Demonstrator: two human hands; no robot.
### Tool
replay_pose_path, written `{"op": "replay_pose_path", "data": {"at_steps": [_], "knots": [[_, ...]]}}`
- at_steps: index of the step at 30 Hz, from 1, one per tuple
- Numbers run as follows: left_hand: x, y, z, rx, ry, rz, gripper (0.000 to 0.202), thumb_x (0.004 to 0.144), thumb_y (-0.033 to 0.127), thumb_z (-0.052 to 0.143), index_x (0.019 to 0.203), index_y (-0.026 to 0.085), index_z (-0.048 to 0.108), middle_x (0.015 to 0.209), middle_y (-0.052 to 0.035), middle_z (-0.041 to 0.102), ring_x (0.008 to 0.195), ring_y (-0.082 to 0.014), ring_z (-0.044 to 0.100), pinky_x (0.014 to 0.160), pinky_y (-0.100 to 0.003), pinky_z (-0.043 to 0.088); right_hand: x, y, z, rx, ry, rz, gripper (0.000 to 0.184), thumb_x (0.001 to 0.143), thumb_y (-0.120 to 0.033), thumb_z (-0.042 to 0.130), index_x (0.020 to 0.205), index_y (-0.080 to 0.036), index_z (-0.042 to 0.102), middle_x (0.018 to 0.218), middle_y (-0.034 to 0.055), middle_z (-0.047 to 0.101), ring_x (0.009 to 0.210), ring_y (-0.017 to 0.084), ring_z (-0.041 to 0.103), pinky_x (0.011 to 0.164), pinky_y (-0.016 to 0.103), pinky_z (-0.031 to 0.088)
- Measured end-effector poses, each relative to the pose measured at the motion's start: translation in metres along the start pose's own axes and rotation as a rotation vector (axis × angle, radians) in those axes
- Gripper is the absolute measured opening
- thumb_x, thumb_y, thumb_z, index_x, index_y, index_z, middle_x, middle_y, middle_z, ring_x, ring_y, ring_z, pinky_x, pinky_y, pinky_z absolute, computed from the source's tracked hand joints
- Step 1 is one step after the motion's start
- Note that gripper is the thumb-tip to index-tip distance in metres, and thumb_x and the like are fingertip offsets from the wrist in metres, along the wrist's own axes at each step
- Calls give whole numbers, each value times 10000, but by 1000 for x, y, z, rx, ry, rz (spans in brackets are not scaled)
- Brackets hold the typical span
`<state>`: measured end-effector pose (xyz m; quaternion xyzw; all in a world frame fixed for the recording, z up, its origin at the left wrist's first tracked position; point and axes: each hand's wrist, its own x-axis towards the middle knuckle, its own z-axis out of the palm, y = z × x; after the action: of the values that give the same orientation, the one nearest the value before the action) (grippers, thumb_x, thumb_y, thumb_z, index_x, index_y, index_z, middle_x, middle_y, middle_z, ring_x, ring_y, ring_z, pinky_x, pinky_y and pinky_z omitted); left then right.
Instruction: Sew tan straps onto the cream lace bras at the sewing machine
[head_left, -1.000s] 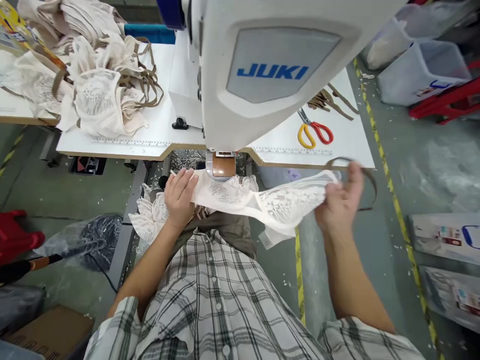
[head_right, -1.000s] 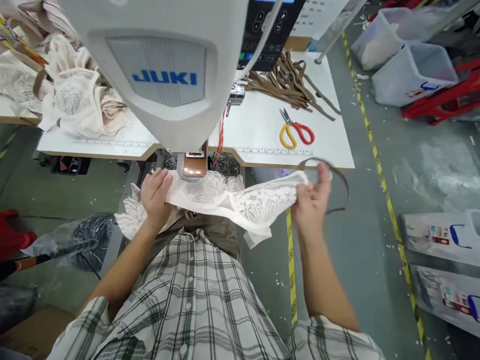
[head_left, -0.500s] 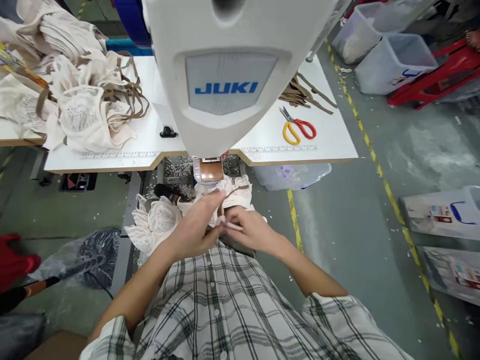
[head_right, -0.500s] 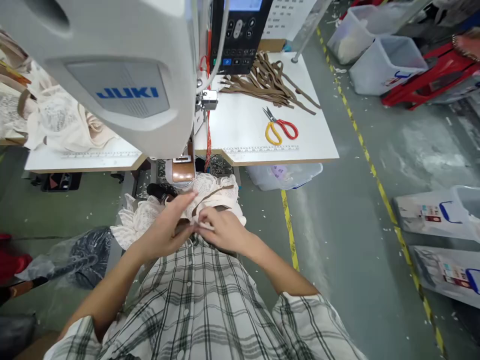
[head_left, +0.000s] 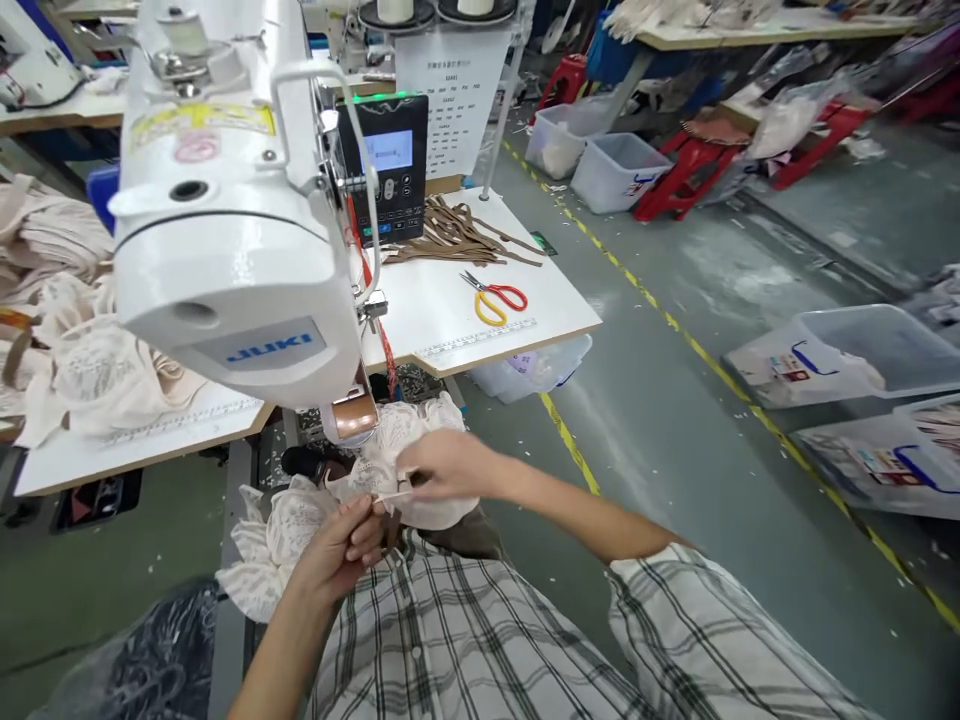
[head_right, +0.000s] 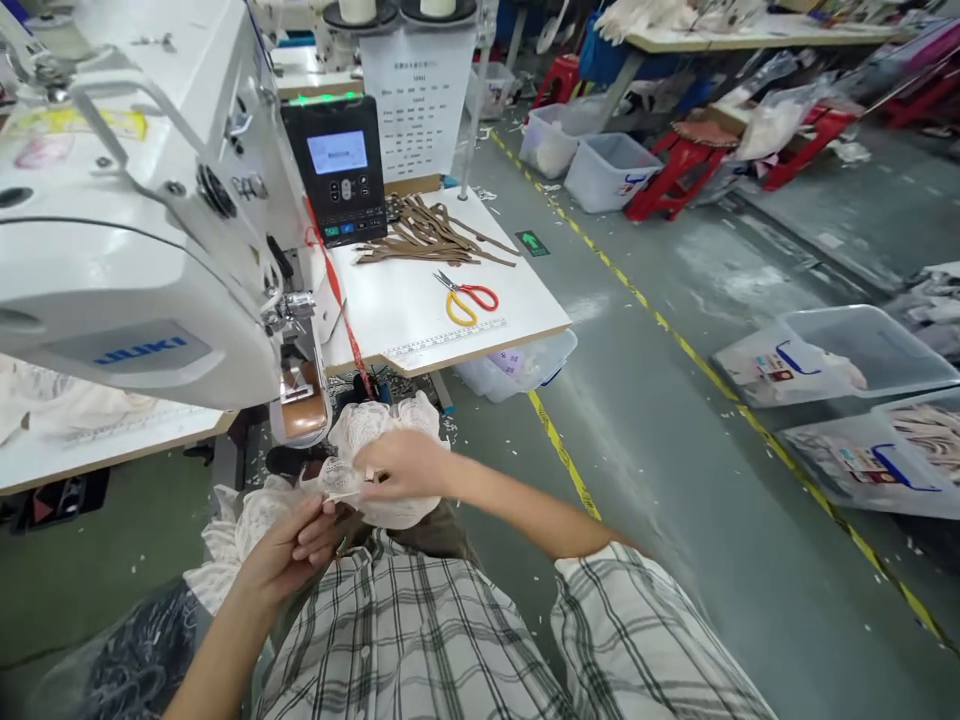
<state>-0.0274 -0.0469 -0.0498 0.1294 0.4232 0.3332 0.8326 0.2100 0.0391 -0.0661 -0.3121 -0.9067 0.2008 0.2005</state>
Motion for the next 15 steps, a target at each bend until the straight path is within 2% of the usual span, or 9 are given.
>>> {"op": "replay_pose_path", "data": {"at_steps": [1,2,3,5,7,8,10,12,15], "knots": [[-2,2,-1,8,28,47,310,785,408,790,783,134,645,486,116,288,409,-22,156,428,-166,274,3,20,-17,-13,85,153,335,831,-477,684,1033,-210,692,984,23,749,911,144,668,804,229,456],[-5,4,-1,35,61,108,293,808,400,772,800,135,649,490,112,308,408,-22,179,437,-166,291,7,42,-36,-71,237,417,371,828,-485,666,1053,-192,694,1049,35,743,969,140,664,851,226,455],[-9,6,-2,76,98,180,282,826,399,755,803,139,648,495,104,339,409,-24,224,451,-168,312,11,64,-55,-109,319,556,438,892,-458,565,1153,-118,658,1190,115,699,1105,175,629,930,272,430],[-16,8,-4,181,188,314,286,835,418,740,797,152,641,520,76,432,438,-42,354,472,-177,335,25,109,-87,-138,397,731,519,945,-369,396,1166,54,601,1298,293,584,1272,270,534,992,382,368],[-23,10,-6,261,280,415,298,818,444,747,816,161,654,633,21,582,543,-76,506,487,-181,349,39,146,-104,-144,396,867,477,859,-351,540,983,102,622,1241,384,563,1268,353,527,958,458,349],[-25,10,-7,285,313,450,301,820,455,739,836,162,668,717,-8,641,614,-95,562,517,-188,379,44,161,-106,-140,371,912,444,782,-339,636,888,91,627,1220,411,556,1257,390,529,929,485,345],[-30,10,-8,299,342,494,293,839,456,713,840,165,680,782,-22,675,636,-99,580,559,-204,410,49,179,-105,-170,331,984,409,733,-319,688,832,74,637,1203,428,555,1244,430,531,866,523,331],[-33,10,-6,286,334,520,277,863,431,689,794,163,669,731,-4,657,549,-73,517,537,-209,386,45,184,-99,-267,276,1028,485,766,-354,664,957,92,656,1181,416,574,1217,431,555,793,525,318],[-37,7,-3,212,310,526,247,872,377,687,763,161,640,689,11,643,482,-49,448,490,-202,327,31,176,-93,-398,224,1058,650,839,-424,596,1203,115,585,1153,396,596,1165,421,593,712,512,292]]}}
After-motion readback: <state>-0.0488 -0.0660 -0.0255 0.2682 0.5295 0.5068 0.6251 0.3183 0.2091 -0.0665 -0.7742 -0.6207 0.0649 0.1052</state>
